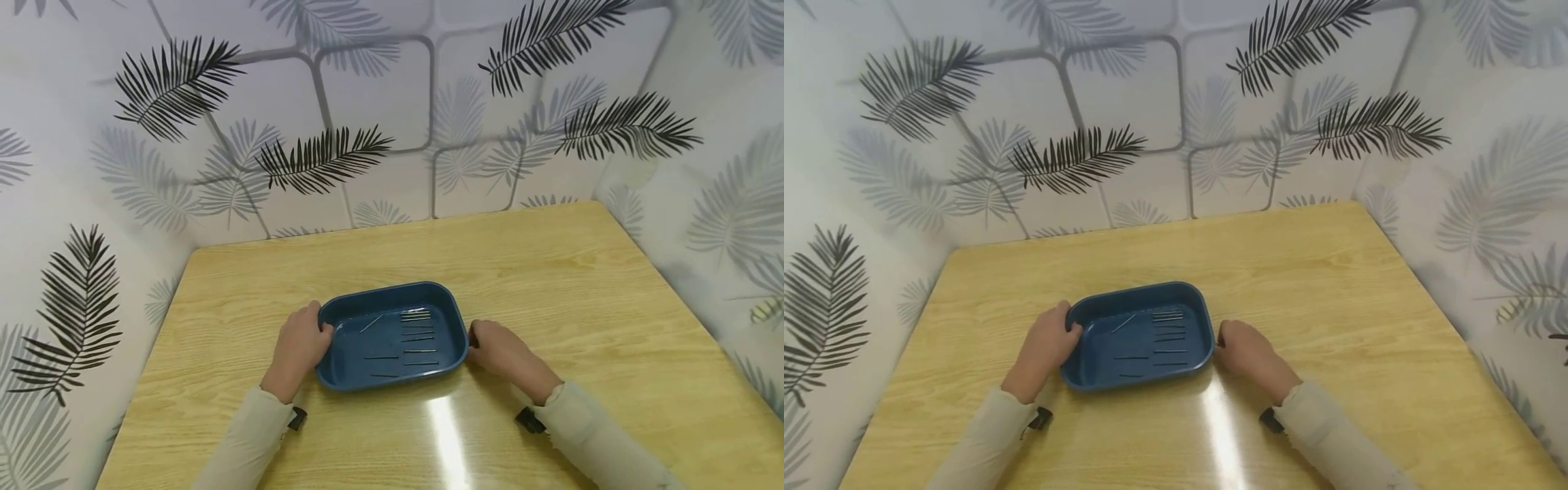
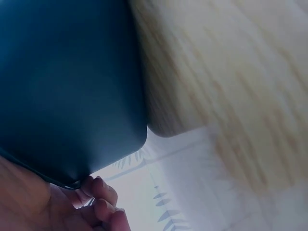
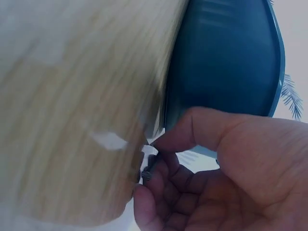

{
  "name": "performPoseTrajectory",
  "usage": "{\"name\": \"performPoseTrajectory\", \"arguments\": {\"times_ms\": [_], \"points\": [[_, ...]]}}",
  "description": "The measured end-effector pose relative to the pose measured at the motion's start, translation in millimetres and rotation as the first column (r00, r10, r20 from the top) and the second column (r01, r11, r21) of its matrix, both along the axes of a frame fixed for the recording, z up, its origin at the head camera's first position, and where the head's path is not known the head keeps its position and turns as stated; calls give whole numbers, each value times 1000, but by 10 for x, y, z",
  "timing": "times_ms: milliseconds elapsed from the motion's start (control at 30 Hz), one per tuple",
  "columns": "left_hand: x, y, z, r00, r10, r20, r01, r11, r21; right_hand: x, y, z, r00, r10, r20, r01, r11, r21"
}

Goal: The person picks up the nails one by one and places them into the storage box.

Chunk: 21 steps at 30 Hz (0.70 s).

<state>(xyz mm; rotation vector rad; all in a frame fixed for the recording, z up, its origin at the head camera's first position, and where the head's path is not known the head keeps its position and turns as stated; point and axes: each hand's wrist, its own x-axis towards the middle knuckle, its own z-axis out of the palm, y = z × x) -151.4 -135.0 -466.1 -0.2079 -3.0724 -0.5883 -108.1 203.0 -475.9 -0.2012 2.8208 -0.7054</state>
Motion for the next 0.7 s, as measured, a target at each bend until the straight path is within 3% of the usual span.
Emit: {"name": "performPoseTrajectory", "arguments": {"times_ms": [200, 367, 567, 700], "points": [[5, 25, 8, 1000, -5, -12, 5, 1000, 11, -19, 124, 83, 996, -39, -76, 37, 999, -32], [10, 0, -4, 1000, 6, -19, -6, 1000, 14, -88, 170, 244, 977, -52, -209, 34, 996, -88], [13, -16, -17, 1000, 15, -20, -14, 1000, 11, -154, 125, 371, 930, -6, -367, -43, 991, -125], [13, -8, -13, 999, 18, -29, -18, 1000, 0, -159, 20, 403, 915, 66, -398, -124, 985, -123]]}}
